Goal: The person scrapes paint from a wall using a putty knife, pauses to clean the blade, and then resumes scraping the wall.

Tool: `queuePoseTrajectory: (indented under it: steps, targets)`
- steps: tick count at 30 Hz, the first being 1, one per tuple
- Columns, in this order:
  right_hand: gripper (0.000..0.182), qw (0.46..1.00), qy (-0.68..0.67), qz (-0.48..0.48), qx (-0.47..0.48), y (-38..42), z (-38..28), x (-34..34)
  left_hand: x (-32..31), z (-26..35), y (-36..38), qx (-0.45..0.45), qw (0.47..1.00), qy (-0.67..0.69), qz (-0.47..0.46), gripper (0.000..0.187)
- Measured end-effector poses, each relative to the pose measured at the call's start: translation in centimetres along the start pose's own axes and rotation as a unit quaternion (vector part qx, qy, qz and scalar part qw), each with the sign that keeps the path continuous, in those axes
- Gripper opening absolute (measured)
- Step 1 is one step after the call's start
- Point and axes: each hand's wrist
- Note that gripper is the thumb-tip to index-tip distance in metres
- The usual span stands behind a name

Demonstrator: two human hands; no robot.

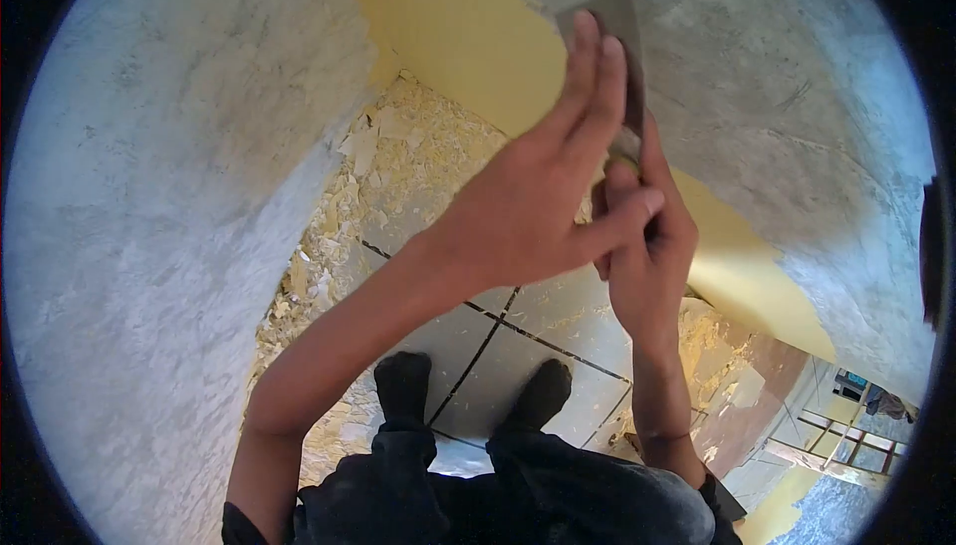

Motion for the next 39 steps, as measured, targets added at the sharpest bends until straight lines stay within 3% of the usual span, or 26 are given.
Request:
queuePoseTrajectory:
  steps: [3,6,10,11,14,16,21,24,27,30,32,35,39]
  targets:
    - [0.046,0.999,-0.043,0.002,-0.003,-1.1,0.4,-0.4,-0.5,0.2,0.0,0.016,0.999,0.032,-0.015,0.088]
    - [0.045,1.000,-0.018,-0.018,0.012,-2.1,0.1,-0.9,-0.6,-0.8,-0.2,0.034,0.998,0.049,0.036,0.089]
    - [0.043,0.999,-0.007,-0.003,0.052,0.2,0.9,0.1,0.1,0.1,0.0,0.004,1.000,0.007,-0.013,0.090]
    - [0.044,0.999,-0.037,0.008,-0.004,-0.2,0.6,0.1,-0.1,0.3,0.1,0.006,1.000,0.012,-0.029,0.091]
    - [0.043,0.999,-0.005,-0.021,-0.039,-2.2,-0.1,-0.5,-0.6,-1.1,-0.3,0.019,0.999,0.018,0.031,0.093]
    - [0.043,0.999,-0.012,-0.033,-0.042,-1.2,-0.5,-0.4,-0.2,-0.7,-0.1,0.012,1.000,0.021,0.008,0.093]
    - [0.045,0.995,0.007,0.021,0.101,-1.9,1.7,-1.0,-0.1,-0.4,-0.1,0.004,1.000,-0.004,-0.022,0.094]
    - [0.045,0.999,0.026,-0.027,0.017,-2.1,0.0,-0.9,-0.3,-1.1,-0.2,0.021,0.999,0.039,0.032,0.095]
    - [0.045,1.000,-0.010,-0.003,0.002,0.1,0.0,-0.2,0.4,-0.5,-0.1,-0.004,1.000,0.008,-0.027,0.095]
    - [0.045,0.999,0.002,0.009,0.053,-1.8,0.8,-0.9,-0.6,-0.5,0.1,0.006,0.999,0.026,-0.017,0.096]
    - [0.046,1.000,0.019,-0.019,0.015,-2.0,0.1,-0.7,-0.5,-1.3,-0.1,0.026,0.997,0.060,0.031,0.096]
    - [0.046,1.000,0.026,-0.006,0.016,-0.3,0.1,-0.4,0.4,-0.3,0.1,0.004,0.999,0.020,-0.042,0.096]
    - [0.045,1.000,0.028,0.003,0.010,-0.8,0.8,-0.5,-0.6,-0.6,0.4,0.015,0.999,0.019,-0.025,0.097]
Point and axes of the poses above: each hand's wrist, its own y-axis away from the middle knuckle, its own x-axis out of the back of the hand, z = x × y, and after that the axes turned 10 degrees about -z, right-handed
